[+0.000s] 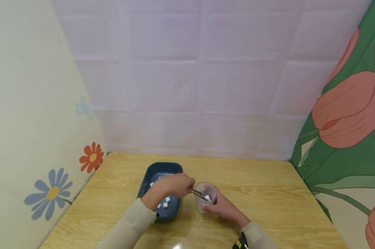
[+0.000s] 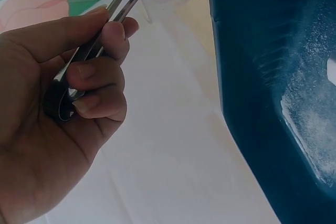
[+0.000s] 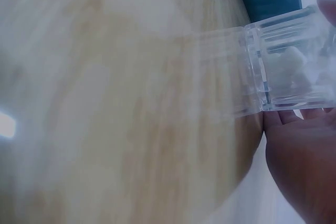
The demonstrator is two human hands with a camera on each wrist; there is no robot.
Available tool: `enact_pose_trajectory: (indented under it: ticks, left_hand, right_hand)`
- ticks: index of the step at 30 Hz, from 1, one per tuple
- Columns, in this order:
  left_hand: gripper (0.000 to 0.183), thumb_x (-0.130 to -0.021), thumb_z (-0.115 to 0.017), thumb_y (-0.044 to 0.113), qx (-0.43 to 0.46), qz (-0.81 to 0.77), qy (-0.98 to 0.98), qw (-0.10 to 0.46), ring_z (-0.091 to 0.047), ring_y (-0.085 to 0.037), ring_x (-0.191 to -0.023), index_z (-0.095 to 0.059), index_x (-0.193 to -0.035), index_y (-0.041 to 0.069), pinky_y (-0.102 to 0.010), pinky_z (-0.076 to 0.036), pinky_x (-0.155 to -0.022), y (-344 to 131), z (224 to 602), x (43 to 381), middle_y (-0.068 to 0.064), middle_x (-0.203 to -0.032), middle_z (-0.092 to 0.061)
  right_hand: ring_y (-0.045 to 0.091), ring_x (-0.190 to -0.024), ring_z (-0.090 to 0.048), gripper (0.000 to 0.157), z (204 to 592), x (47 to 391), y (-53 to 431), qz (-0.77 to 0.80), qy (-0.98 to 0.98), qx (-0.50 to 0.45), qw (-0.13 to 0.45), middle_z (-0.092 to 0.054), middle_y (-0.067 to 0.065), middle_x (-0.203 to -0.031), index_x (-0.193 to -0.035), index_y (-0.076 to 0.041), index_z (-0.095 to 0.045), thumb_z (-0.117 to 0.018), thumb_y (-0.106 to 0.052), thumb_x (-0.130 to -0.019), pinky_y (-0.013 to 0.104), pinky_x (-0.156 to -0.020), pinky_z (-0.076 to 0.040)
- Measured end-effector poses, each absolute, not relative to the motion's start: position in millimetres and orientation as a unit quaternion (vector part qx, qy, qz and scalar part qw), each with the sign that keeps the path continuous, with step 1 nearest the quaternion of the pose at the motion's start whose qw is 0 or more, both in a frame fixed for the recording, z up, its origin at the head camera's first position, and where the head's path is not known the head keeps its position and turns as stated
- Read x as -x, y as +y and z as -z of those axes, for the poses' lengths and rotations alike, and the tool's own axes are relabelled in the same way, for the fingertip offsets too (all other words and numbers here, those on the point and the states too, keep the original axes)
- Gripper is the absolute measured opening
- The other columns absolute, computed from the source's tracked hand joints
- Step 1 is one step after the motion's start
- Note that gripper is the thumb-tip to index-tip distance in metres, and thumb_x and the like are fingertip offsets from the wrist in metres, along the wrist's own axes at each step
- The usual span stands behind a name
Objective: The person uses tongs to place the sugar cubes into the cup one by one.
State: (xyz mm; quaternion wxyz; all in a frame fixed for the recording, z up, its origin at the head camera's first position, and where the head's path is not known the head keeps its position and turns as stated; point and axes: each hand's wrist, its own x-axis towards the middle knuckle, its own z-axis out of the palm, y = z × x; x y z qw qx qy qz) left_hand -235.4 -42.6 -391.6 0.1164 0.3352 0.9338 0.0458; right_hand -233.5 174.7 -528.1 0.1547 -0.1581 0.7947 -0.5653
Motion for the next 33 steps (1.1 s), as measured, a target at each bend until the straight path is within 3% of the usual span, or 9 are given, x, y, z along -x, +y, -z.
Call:
enact_pose_trajectory:
  ticks: [14, 29, 33]
  left_hand:
    - [0.015, -0.088, -0.059, 0.012, -0.335, -0.023, 0.934, 0.119, -0.047, -0.010, -0.057, -0.058, -0.073, 0.016, -0.025, -0.039, -0.051, -38, 391, 238, 0.006, -0.066, -0.053]
    - [0.008, -0.094, -0.056, 0.021, -0.309, -0.069, 0.940, 0.127, -0.051, -0.008, -0.063, -0.061, -0.089, 0.016, -0.025, -0.044, -0.056, -54, 376, 235, 0.008, -0.076, -0.057]
    - [0.011, -0.096, -0.052, 0.023, -0.301, -0.105, 0.938, 0.135, -0.047, -0.007, -0.058, -0.058, -0.090, 0.016, -0.025, -0.040, -0.054, -69, 367, 233, 0.005, -0.074, -0.054]
  right_hand:
    - [0.030, -0.123, -0.042, 0.089, 527, 235, 174, 0.567, 0.792, 0.155, 0.164, -0.040, 0.015, -0.137, -0.145, -0.015, -0.019, -0.076, -0.020, -0.077, 0.036, -0.096, -0.036]
    - [0.027, -0.122, -0.043, 0.086, 529, 238, 175, 0.572, 0.785, 0.157, 0.178, -0.039, 0.013, -0.137, -0.144, -0.018, -0.021, -0.076, -0.021, -0.077, 0.031, -0.093, -0.038]
    - [0.027, -0.120, -0.043, 0.085, 529, 237, 175, 0.576, 0.781, 0.165, 0.177, -0.041, 0.014, -0.135, -0.144, -0.018, -0.022, -0.075, -0.017, -0.078, 0.031, -0.091, -0.039]
